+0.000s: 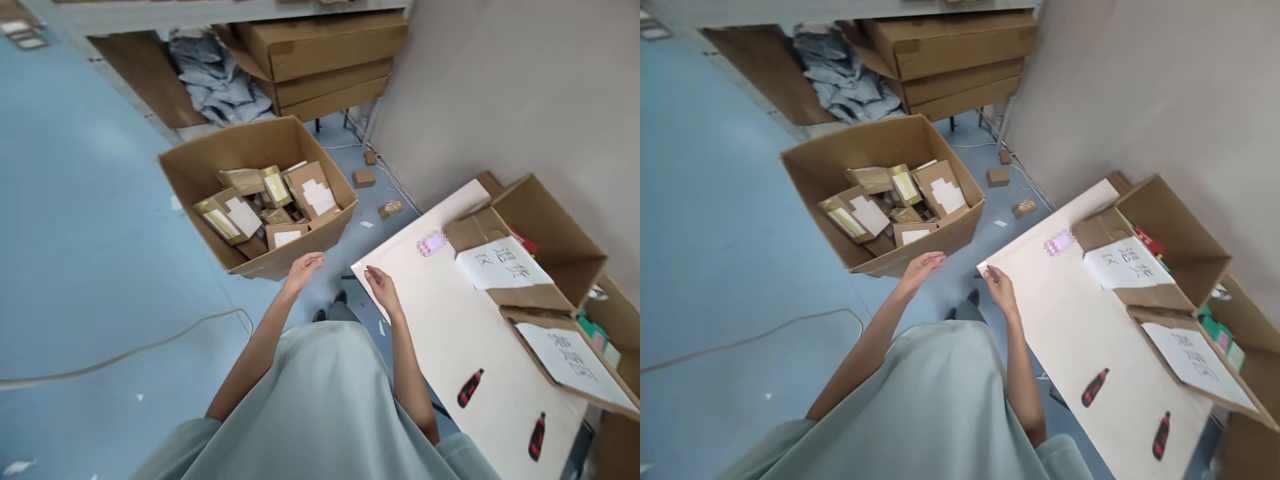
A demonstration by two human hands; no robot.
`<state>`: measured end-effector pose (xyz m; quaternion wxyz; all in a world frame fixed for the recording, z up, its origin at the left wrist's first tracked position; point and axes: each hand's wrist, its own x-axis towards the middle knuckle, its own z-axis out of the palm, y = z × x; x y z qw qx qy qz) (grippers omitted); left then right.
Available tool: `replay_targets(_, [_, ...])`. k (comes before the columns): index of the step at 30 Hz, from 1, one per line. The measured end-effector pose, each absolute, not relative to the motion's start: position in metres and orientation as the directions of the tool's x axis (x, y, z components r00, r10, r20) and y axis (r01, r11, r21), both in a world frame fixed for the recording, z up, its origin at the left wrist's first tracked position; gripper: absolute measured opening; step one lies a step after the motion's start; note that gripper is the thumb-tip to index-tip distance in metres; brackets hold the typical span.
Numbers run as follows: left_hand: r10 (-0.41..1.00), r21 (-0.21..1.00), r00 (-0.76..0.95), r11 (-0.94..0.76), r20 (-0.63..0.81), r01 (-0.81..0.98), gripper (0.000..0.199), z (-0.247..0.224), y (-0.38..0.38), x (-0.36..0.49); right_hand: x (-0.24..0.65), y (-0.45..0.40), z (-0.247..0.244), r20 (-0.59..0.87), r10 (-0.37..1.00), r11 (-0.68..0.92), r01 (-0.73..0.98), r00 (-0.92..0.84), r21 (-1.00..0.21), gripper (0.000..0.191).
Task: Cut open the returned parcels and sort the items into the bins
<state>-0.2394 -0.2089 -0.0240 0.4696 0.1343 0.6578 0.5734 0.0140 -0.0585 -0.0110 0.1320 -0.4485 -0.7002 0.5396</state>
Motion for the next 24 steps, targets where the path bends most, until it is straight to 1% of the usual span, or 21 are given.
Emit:
replay_targets(3, [0.631,0.861,-0.59,0.307,-0.504,-0.406,0.074,-0.034,-0.228,-0.276,-0.042,-0.038,-0.021,-0.325,0.704,0.047,0.498,-0.631,-0.866,0.053])
replay_targets(6, [0.553,0.848,-0.646,0.284,-0.526,-0.447,0.084,-0.043,-0.236,-0.311,-0.097,-0.016,-0.035,-0.35,0.634,0.056,0.492,-0.689,-0.869,0.049])
replay_targets(9, [0.47,0.835,-0.692,0.261,-0.549,-0.485,0.095,-0.049,-0.229,-0.346,-0.154,0.009,-0.048,-0.383,0.565,0.043,0.489,-0.731,-0.871,0.045])
replay_targets(11, [0.414,0.823,-0.712,0.268,-0.568,-0.501,0.098,-0.053,-0.216,-0.371,-0.19,0.028,-0.054,-0.396,0.518,0.034,0.481,-0.758,-0.876,0.041])
replay_targets(13, [0.381,0.813,-0.718,0.294,-0.582,-0.502,0.096,-0.059,-0.197,-0.395,-0.224,0.049,-0.06,-0.406,0.479,0.025,0.475,-0.778,-0.88,0.038])
replay_targets(15, [0.376,0.807,-0.717,0.335,-0.587,-0.486,0.09,-0.066,-0.173,-0.42,-0.254,0.071,-0.067,-0.424,0.455,0.02,0.485,-0.783,-0.874,0.036])
replay_targets(19, [0.351,0.789,-0.724,0.43,-0.594,-0.439,0.077,-0.09,-0.122,-0.466,-0.307,0.119,-0.084,-0.476,0.451,0.036,0.548,-0.755,-0.836,0.031])
replay_targets(22, [0.334,0.796,-0.767,0.492,-0.547,-0.353,0.081,-0.112,-0.086,-0.497,-0.339,0.153,-0.099,-0.487,0.461,0.064,0.576,-0.742,-0.815,0.031])
replay_targets(24, [0.374,0.824,-0.796,0.505,-0.477,-0.256,0.083,-0.126,-0.062,-0.517,-0.358,0.172,-0.108,-0.489,0.461,0.075,0.582,-0.74,-0.81,0.034])
